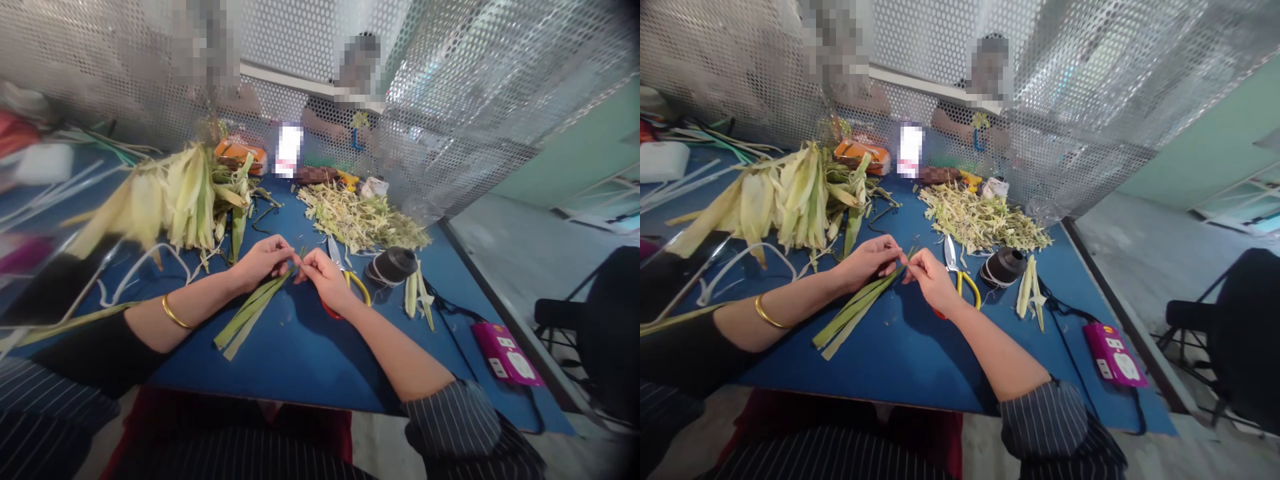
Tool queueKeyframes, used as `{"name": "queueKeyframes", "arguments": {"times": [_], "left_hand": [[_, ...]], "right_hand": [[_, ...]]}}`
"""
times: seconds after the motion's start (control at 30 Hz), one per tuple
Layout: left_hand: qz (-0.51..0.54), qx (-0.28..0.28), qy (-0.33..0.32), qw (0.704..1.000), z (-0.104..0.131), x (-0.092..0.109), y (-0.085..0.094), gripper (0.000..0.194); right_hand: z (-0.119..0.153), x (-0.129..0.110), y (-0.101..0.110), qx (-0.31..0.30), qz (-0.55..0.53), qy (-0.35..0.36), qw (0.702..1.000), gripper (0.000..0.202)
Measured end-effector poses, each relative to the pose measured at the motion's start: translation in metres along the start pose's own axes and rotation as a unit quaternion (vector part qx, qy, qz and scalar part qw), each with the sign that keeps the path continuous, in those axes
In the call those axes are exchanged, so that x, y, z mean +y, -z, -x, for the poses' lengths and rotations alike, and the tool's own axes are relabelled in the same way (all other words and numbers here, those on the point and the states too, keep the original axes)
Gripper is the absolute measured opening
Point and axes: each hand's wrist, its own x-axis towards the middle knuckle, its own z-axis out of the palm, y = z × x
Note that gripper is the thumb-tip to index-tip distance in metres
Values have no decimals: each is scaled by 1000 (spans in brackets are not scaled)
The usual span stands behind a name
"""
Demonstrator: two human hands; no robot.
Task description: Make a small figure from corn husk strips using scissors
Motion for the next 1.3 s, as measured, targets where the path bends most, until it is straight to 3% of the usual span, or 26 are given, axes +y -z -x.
{"name": "queueKeyframes", "arguments": {"times": [0.1, 0.23, 0.37, 0.53, 0.63, 0.77, 0.9, 1.07, 1.13, 1.2, 1.3], "left_hand": [[-96, -2, -29, 995, 1, 1, 1, 17], [-247, 13, -68, 967, 2, 1, 1, 13], [-297, 24, -68, 952, 2, 0, 1, 11], [-283, 22, -52, 958, 1, -2, 4, 14], [-309, 73, -107, 942, 4, 0, 2, 16], [-344, 129, -192, 910, 7, 4, -4, 13], [-323, 125, -202, 916, 7, 4, -6, 13], [-207, 123, -116, 964, 8, 0, -8, 30], [-127, 40, -25, 991, 11, 2, -11, 32], [-20, -38, 76, 996, 15, 6, -13, 33], [53, -45, 132, 989, 19, 15, -16, 30]], "right_hand": [[2, -4, 0, -3, 68, 6, 998, 9], [5, -12, 0, -19, 169, 27, 985, 12], [6, -13, -1, -20, 187, 28, 982, 13], [2, -2, -7, 2, 36, -17, 999, 4], [-1, 3, -9, 15, -75, -50, 996, 14], [-1, 3, -7, -22, -112, -55, 992, 21], [-1, 0, -5, -26, -109, -56, 992, 10], [-1, -5, -4, 35, -108, -23, 993, 8], [-1, -7, -2, 54, -108, -12, 993, 8], [-2, -10, 0, 65, -105, -2, 992, 8], [-2, -14, 3, 78, -86, 17, 993, 8]]}}
